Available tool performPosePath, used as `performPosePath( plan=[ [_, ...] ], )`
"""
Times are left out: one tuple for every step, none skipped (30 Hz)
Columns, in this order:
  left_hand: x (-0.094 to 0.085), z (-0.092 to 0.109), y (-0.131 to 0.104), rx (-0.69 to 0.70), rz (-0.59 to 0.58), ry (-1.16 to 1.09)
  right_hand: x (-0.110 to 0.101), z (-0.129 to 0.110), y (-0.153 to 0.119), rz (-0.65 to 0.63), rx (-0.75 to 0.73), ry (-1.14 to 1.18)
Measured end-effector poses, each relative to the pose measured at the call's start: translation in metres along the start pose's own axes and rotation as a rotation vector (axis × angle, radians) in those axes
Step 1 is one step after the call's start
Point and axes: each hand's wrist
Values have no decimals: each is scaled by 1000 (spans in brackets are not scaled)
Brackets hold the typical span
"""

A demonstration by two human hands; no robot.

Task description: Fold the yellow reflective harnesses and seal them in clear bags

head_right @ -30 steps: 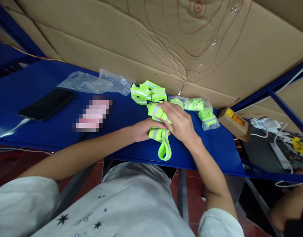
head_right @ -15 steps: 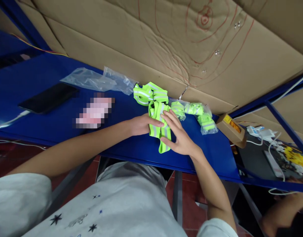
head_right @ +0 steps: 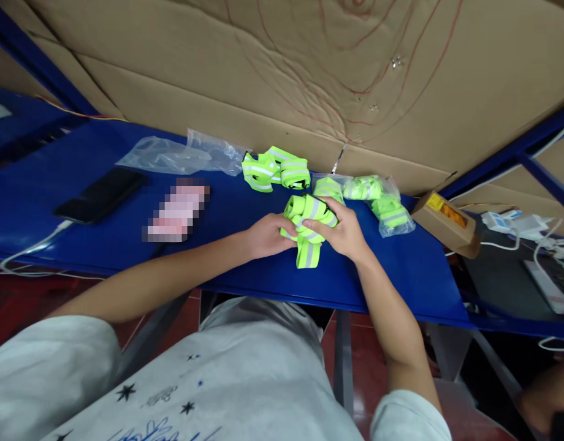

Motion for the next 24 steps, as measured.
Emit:
performPosePath(
  plan=[
    [0, 0, 0, -7, 7, -26, 2, 0, -2, 41, -44, -55],
    [0, 1, 0, -10, 15, -51, 4, 0, -4, 68, -97, -109],
    [1, 2, -1, -3, 20, -80, 6, 1, -6, 86, -157, -160],
    [1, 4, -2, 11, 23, -106, 7, 2, -7, 100, -223, -206],
    [3, 6, -4, 26, 20, -125, 8, 3, -8, 113, -290, -248],
    [4, 8, -5, 38, 11, -142, 9, 5, -8, 127, -352, -289],
    [6, 10, -7, 44, -3, -159, 9, 6, -9, 142, -408, -331],
    [8, 12, -8, 44, -17, -173, 9, 8, -9, 156, -458, -375],
    [10, 13, -9, 42, -27, -180, 10, 9, -10, 163, -503, -419],
    [11, 14, -10, 37, -29, -184, 11, 9, -10, 158, -543, -460],
    [11, 13, -9, 41, -24, -185, 13, 9, -11, 137, -572, -490],
    [10, 13, -8, 61, -10, -179, 15, 9, -12, 103, -587, -501],
    [9, 12, -7, 94, 11, -162, 17, 8, -12, 60, -588, -485],
    [6, 11, -5, 137, 36, -133, 20, 7, -13, 9, -573, -438],
    [4, 10, -2, 182, 64, -96, 22, 6, -14, -39, -542, -361],
    [1, 9, 0, 224, 96, -60, 24, 6, -15, -70, -498, -259],
    [-1, 8, 2, 257, 125, -27, 26, 6, -16, -80, -444, -146],
    [-3, 8, 3, 273, 144, -1, 28, 6, -17, -62, -386, -41],
    [-4, 8, 4, 282, 152, 21, 31, 6, -18, -18, -326, 41],
    [-4, 8, 5, 293, 151, 45, 33, 7, -20, 48, -268, 93],
    [-3, 8, 5, 310, 143, 75, 36, 7, -21, 119, -220, 119],
    [-3, 8, 5, 338, 136, 111, 40, 6, -22, 179, -183, 124],
    [-2, 8, 4, 372, 129, 145, 43, 6, -24, 223, -153, 119],
    [-1, 9, 4, 404, 125, 168, 46, 5, -25, 257, -125, 121]
  ],
)
Point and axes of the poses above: each hand's wrist, its own y-axis towards the middle knuckle, its own x-axis out of the palm, z = x × y, and after that the axes turned 8 degrees about -y, right-handed
